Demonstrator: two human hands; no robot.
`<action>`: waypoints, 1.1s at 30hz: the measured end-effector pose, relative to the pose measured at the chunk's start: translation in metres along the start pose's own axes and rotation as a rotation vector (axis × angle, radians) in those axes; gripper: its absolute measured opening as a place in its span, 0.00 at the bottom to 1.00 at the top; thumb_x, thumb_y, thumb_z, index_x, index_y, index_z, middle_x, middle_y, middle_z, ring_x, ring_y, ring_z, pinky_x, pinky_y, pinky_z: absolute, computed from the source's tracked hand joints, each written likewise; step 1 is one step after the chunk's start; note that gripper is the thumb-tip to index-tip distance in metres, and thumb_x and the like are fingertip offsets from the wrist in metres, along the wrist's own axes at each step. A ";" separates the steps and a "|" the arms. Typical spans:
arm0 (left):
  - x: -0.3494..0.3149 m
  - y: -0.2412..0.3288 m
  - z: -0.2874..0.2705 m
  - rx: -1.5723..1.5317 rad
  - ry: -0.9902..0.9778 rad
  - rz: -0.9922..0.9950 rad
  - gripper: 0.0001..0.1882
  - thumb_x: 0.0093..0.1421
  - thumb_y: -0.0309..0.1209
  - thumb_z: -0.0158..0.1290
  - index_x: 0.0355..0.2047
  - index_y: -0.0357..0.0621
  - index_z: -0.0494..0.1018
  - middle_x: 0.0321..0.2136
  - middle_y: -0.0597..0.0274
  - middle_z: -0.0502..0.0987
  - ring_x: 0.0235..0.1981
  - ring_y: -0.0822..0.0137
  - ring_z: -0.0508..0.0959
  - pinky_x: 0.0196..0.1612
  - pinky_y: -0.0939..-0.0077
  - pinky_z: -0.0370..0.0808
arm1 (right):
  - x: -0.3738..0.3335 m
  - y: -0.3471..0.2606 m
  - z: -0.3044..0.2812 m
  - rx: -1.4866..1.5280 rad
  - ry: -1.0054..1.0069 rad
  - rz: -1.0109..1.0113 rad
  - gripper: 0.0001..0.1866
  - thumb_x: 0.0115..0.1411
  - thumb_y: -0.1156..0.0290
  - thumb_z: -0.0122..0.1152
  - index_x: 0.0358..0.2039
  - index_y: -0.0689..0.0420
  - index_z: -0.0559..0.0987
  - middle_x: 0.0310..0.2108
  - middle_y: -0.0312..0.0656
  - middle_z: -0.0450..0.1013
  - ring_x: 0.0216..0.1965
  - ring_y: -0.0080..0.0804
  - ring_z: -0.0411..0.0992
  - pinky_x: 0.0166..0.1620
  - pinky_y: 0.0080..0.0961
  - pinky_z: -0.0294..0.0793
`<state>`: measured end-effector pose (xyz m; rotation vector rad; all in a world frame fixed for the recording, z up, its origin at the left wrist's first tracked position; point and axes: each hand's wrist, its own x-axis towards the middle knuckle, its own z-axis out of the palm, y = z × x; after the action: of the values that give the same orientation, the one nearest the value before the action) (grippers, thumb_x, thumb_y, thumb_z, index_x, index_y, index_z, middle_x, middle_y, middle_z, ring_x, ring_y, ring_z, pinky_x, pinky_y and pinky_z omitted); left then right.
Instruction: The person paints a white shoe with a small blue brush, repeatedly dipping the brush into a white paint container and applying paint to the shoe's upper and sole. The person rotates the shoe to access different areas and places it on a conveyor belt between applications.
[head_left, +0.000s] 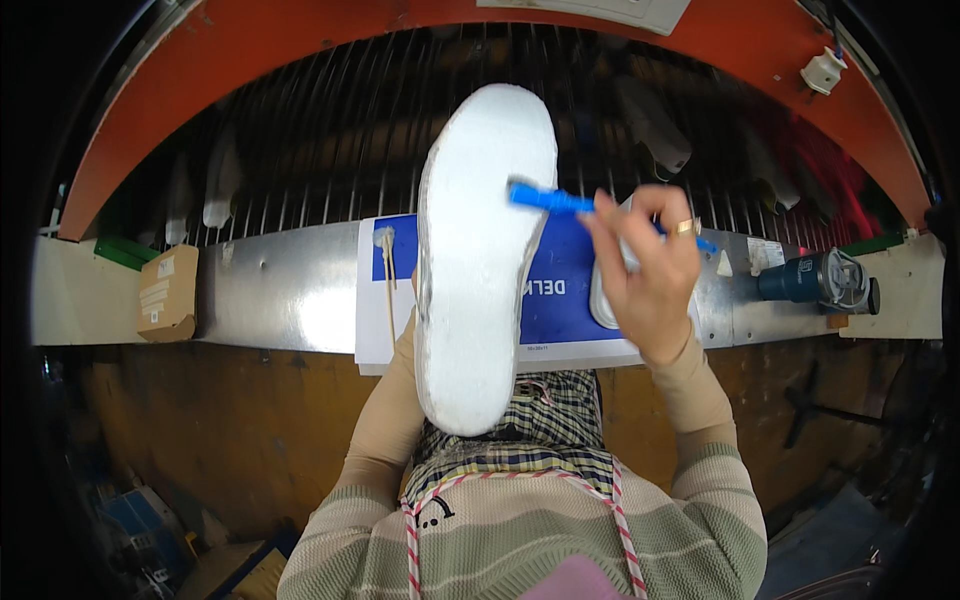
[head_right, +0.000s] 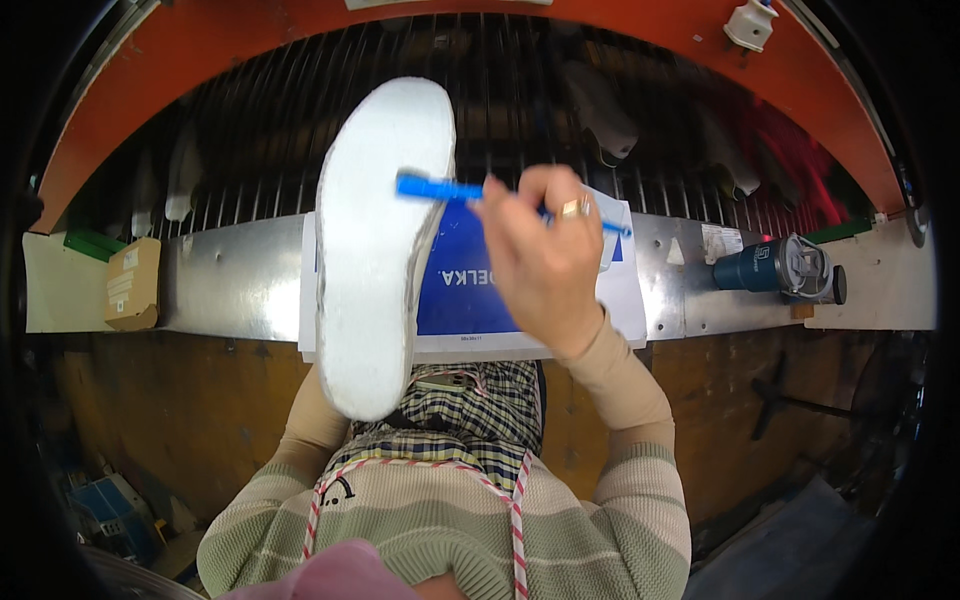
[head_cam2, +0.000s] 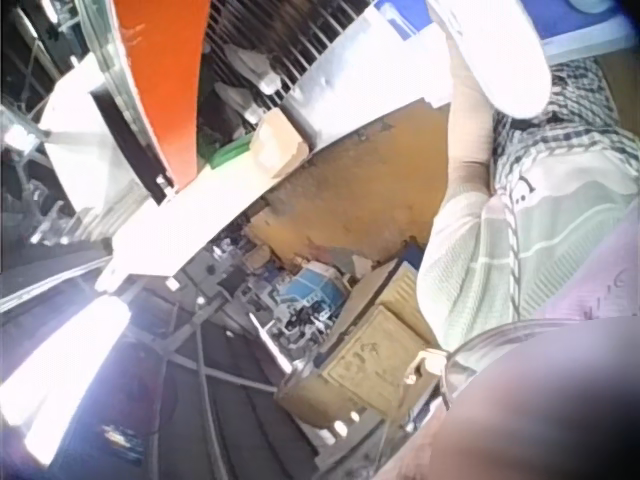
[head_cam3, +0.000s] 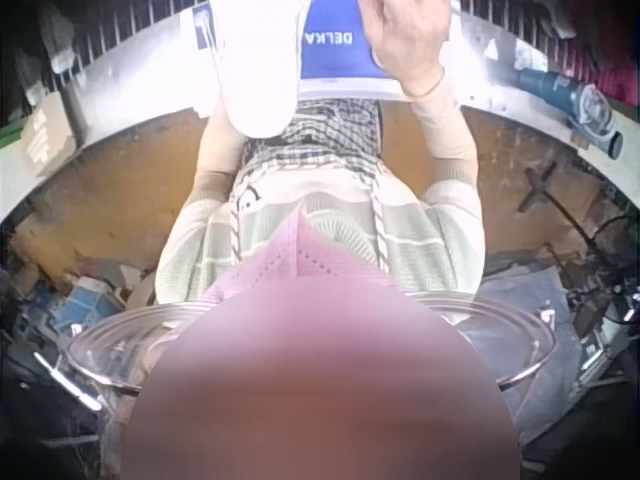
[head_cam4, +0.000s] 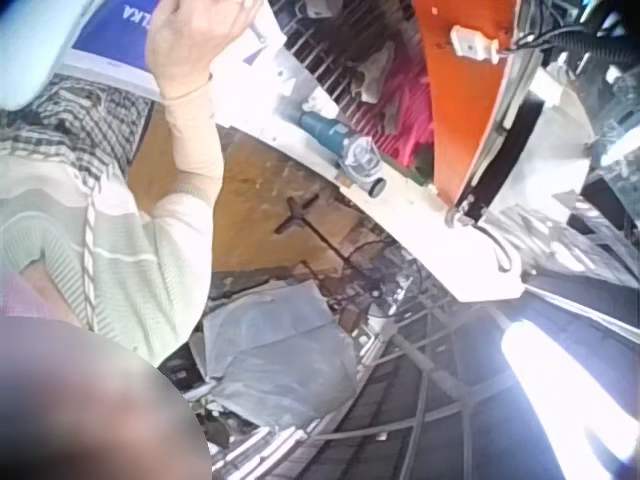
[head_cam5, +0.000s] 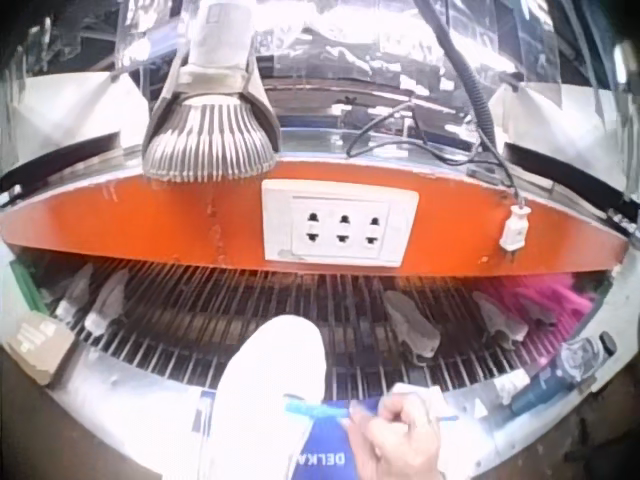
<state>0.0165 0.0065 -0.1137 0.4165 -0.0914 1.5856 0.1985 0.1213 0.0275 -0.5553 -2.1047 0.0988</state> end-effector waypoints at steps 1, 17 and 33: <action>0.000 0.001 -0.001 -0.018 -0.015 -0.005 0.30 0.73 0.43 0.40 0.69 0.39 0.54 0.64 0.44 0.63 0.63 0.51 0.68 0.64 0.58 0.68 | -0.011 -0.013 -0.009 0.052 -0.078 0.001 0.14 0.47 0.81 0.74 0.36 0.61 0.84 0.30 0.42 0.66 0.30 0.33 0.68 0.31 0.27 0.67; 0.015 -0.011 -0.013 -0.152 0.310 -0.039 0.31 0.68 0.47 0.46 0.63 0.37 0.61 0.50 0.46 0.73 0.41 0.63 0.77 0.34 0.70 0.81 | -0.002 0.009 -0.010 0.490 -0.273 0.150 0.12 0.50 0.73 0.74 0.33 0.62 0.81 0.32 0.44 0.66 0.33 0.33 0.68 0.35 0.28 0.68; 0.026 -0.015 -0.035 -0.815 0.164 -0.088 0.25 0.67 0.39 0.44 0.57 0.30 0.60 0.42 0.48 0.68 0.23 0.65 0.70 0.18 0.77 0.76 | -0.055 0.208 0.095 -0.154 -0.095 0.596 0.16 0.53 0.61 0.71 0.26 0.62 0.80 0.26 0.52 0.71 0.38 0.51 0.69 0.44 0.41 0.69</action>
<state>0.0243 0.0435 -0.1409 -0.3398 -0.5608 1.3550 0.2200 0.2975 -0.1274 -1.2793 -1.9826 0.3066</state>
